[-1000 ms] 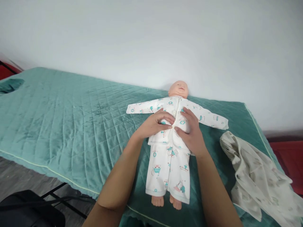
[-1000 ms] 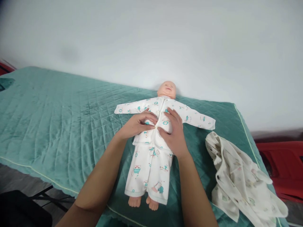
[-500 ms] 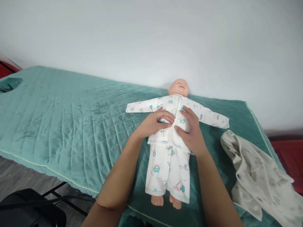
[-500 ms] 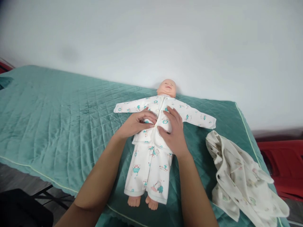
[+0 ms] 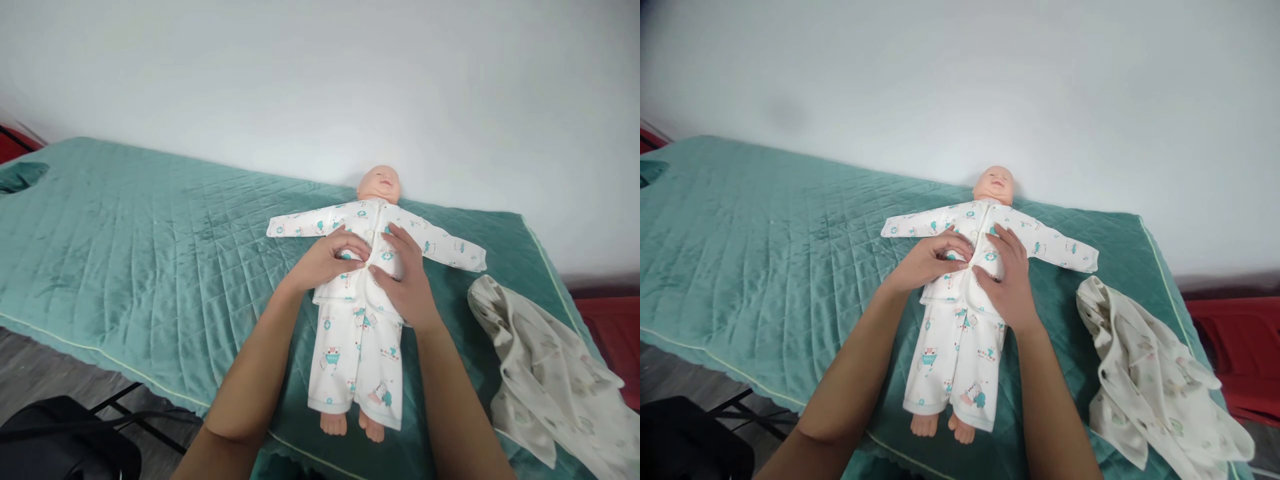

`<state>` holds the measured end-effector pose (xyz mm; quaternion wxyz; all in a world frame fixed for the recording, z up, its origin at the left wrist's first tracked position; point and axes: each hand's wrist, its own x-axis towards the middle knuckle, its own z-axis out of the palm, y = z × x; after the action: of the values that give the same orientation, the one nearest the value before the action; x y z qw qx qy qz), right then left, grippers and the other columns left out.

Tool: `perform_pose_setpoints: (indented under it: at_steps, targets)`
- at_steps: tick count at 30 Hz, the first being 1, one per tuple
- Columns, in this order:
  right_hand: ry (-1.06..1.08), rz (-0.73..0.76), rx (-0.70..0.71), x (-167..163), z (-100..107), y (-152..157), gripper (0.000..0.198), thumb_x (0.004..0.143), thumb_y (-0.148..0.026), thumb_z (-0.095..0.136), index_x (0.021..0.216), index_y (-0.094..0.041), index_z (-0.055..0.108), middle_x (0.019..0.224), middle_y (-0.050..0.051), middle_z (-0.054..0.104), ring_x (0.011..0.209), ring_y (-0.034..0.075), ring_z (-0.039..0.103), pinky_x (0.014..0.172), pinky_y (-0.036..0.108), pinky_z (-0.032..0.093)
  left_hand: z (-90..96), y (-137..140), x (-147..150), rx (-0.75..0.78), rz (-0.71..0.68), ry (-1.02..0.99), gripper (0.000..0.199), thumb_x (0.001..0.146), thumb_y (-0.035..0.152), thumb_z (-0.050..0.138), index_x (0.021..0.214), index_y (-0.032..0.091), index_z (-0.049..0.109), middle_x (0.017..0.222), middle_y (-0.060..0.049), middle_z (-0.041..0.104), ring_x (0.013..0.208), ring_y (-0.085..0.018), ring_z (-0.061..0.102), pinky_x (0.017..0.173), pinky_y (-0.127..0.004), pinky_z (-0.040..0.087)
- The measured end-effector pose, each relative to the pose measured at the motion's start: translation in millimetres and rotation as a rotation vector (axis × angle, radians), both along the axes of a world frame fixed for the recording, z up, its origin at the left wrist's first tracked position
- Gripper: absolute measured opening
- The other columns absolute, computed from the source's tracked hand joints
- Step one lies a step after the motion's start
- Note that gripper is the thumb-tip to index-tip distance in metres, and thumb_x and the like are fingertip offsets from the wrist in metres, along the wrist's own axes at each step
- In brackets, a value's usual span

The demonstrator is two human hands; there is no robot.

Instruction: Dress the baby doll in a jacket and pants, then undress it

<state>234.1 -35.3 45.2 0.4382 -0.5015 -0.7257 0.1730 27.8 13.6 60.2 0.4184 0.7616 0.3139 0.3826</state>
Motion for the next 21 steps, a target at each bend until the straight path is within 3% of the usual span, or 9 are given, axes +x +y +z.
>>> perform_pose_setpoints:
  at_steps: [5,11,16,21]
  targets:
    - [-0.002,-0.004,0.017,-0.2,-0.8,0.7,0.053,0.090,-0.033,0.066,0.140,-0.034,0.049,0.158,0.003,0.041,0.150,0.027,0.030,0.123,0.060,0.027,1.2,-0.4,0.2,-0.005,-0.005,0.012,0.015,0.086,0.033,0.072,0.096,0.023,0.073,0.104,-0.005,0.074,0.109,-0.021,0.066,0.122,-0.048,0.028]
    - [-0.001,-0.008,0.022,-0.5,-1.5,0.4,0.053,0.090,-0.035,0.067,0.140,-0.034,0.049,0.158,0.003,0.041,0.150,0.027,0.031,0.123,0.058,0.027,2.6,-0.9,1.0,0.040,0.005,0.036,0.012,0.086,0.033,0.073,0.093,0.023,0.073,0.106,-0.005,0.072,0.111,-0.020,0.064,0.121,-0.046,0.028]
    - [0.017,-0.012,0.015,-1.5,-0.2,-1.1,0.052,0.091,-0.035,0.067,0.140,-0.034,0.049,0.158,0.003,0.042,0.150,0.027,0.032,0.123,0.058,0.028,0.3,0.9,0.4,0.040,-0.018,0.032,0.016,0.087,0.038,0.072,0.094,0.023,0.074,0.104,-0.006,0.071,0.110,-0.020,0.062,0.109,-0.041,0.041]
    - [0.024,-0.022,0.009,-2.5,-1.0,-1.5,0.052,0.090,-0.033,0.068,0.139,-0.034,0.050,0.157,0.003,0.042,0.149,0.026,0.033,0.123,0.057,0.029,0.6,1.6,2.2,0.067,-0.033,0.015,0.015,0.087,0.036,0.072,0.094,0.023,0.073,0.101,-0.006,0.071,0.105,-0.020,0.062,0.106,-0.041,0.042]
